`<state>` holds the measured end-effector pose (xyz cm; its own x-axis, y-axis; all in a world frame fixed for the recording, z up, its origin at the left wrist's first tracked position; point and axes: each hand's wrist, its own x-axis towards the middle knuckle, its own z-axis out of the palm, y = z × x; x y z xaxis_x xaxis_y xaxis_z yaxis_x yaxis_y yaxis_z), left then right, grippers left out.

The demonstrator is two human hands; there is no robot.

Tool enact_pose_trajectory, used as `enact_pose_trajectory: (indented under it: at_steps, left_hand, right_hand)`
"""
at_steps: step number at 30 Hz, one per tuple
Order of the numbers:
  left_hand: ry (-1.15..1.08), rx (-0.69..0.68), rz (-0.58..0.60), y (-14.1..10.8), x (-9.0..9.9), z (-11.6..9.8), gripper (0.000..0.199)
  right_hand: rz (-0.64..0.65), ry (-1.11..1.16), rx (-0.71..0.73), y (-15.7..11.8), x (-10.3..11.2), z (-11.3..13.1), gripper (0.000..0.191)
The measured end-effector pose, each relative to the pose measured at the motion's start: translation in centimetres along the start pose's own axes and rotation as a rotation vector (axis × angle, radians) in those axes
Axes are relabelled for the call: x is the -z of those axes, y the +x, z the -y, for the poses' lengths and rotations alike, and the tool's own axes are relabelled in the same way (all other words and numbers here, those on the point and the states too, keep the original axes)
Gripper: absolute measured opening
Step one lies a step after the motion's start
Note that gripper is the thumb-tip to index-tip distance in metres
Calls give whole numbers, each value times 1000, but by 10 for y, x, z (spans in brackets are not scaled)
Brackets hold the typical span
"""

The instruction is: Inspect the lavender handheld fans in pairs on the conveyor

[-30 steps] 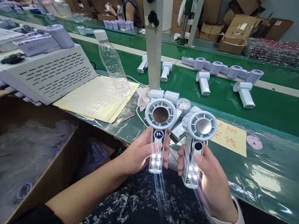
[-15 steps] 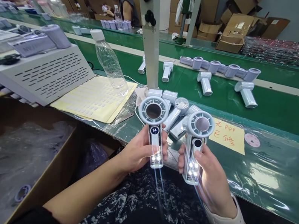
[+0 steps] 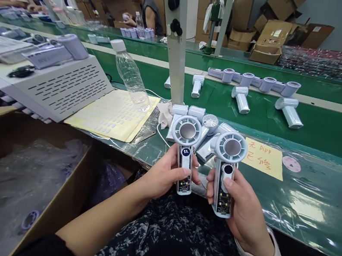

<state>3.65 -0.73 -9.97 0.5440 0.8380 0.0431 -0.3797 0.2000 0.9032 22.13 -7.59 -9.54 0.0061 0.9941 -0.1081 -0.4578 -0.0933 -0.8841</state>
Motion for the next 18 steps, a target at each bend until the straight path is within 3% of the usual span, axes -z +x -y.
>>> enact_pose_trajectory:
  at_steps: [10,18]
  left_hand:
    - [142,10,-18,-2,7,5,38]
    - [126,107,-43,-6,-8,-3,74]
  right_hand:
    - [-87,-19,14,1,1,-2,27]
    - [-5,139,-67,0,9,0,46]
